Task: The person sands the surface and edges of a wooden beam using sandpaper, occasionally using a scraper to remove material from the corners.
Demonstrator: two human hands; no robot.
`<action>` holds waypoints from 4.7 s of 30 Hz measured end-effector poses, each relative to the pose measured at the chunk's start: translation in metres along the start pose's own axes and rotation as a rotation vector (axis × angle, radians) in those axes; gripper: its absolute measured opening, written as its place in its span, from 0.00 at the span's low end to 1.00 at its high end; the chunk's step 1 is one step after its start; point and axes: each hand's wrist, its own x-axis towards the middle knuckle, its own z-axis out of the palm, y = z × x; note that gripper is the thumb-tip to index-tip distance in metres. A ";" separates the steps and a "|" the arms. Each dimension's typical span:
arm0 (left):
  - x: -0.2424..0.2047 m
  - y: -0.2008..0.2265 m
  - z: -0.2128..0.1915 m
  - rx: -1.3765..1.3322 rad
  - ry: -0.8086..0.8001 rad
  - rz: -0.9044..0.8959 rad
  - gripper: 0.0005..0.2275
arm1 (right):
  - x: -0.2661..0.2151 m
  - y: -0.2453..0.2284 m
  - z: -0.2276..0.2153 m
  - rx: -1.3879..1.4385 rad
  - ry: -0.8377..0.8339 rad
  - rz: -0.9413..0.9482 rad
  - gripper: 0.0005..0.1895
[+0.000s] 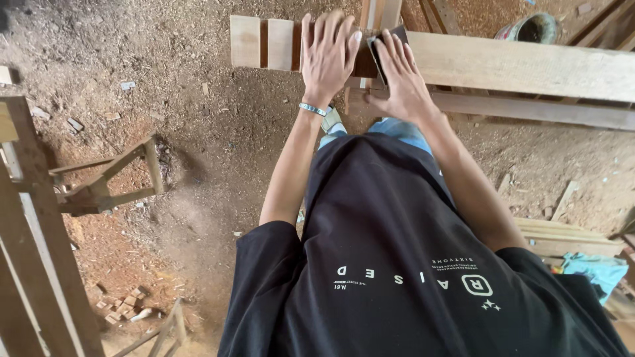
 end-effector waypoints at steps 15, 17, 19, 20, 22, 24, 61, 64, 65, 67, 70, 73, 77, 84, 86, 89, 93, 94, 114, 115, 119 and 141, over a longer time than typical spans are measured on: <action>-0.046 0.055 0.039 0.132 -0.106 0.212 0.33 | -0.049 0.116 -0.055 0.038 0.235 0.111 0.33; -0.034 0.065 0.036 -0.033 -0.149 0.140 0.35 | -0.054 0.138 -0.068 0.026 0.237 0.146 0.28; -0.023 0.072 0.040 -0.004 -0.099 0.098 0.34 | -0.054 0.157 -0.078 0.018 0.244 0.129 0.25; -0.022 0.074 0.045 0.012 -0.077 0.077 0.33 | -0.052 0.164 -0.077 0.021 0.251 0.098 0.24; -0.021 0.082 0.061 0.048 0.002 0.041 0.30 | -0.048 0.172 -0.077 -0.030 0.217 0.087 0.22; -0.020 0.084 0.072 0.049 0.062 0.017 0.27 | -0.046 0.171 -0.071 -0.138 0.135 0.127 0.19; -0.031 0.174 0.080 0.214 0.197 -0.334 0.19 | -0.066 0.182 -0.101 0.079 0.270 -0.206 0.15; -0.012 0.163 0.082 0.124 0.251 -0.438 0.17 | -0.063 0.184 -0.099 0.063 0.239 -0.193 0.15; -0.008 0.159 0.081 0.079 0.269 -0.480 0.17 | -0.062 0.184 -0.098 0.053 0.216 -0.179 0.15; -0.010 0.156 0.078 0.064 0.286 -0.453 0.16 | -0.066 0.185 -0.099 0.035 0.188 -0.174 0.15; -0.020 0.153 0.072 0.063 0.303 -0.397 0.14 | -0.063 0.181 -0.103 0.025 0.194 -0.197 0.15; -0.034 0.152 0.072 0.091 0.276 -0.372 0.14 | -0.062 0.177 -0.105 0.022 0.174 -0.180 0.15; -0.031 0.145 0.082 0.094 0.230 -0.394 0.14 | -0.060 0.174 -0.102 0.011 0.195 -0.164 0.15; -0.001 0.142 0.080 -0.063 0.152 -0.558 0.17 | -0.057 0.179 -0.096 -0.028 0.141 -0.102 0.16; -0.015 0.149 0.071 -0.085 0.173 -0.518 0.18 | -0.060 0.177 -0.099 -0.016 0.174 -0.126 0.16; -0.038 0.151 0.063 0.005 0.130 -0.461 0.16 | -0.059 0.173 -0.103 -0.013 0.091 -0.069 0.18; -0.054 0.154 0.062 0.218 0.092 -0.380 0.16 | -0.058 0.165 -0.111 -0.135 0.039 -0.247 0.52; -0.049 0.153 0.064 0.231 0.086 -0.381 0.17 | -0.058 0.161 -0.112 -0.166 0.021 -0.253 0.57; -0.016 0.140 0.082 0.020 0.096 -0.486 0.17 | -0.057 0.166 -0.106 -0.173 -0.098 -0.213 0.62; -0.007 0.140 0.079 -0.101 0.070 -0.600 0.18 | -0.059 0.166 -0.106 -0.157 -0.102 -0.207 0.61; -0.012 0.157 0.072 -0.061 0.144 -0.545 0.18 | -0.059 0.167 -0.109 -0.133 -0.092 -0.200 0.61; -0.065 0.159 0.066 0.190 0.047 -0.441 0.19 | -0.056 0.164 -0.107 -0.184 -0.076 -0.194 0.62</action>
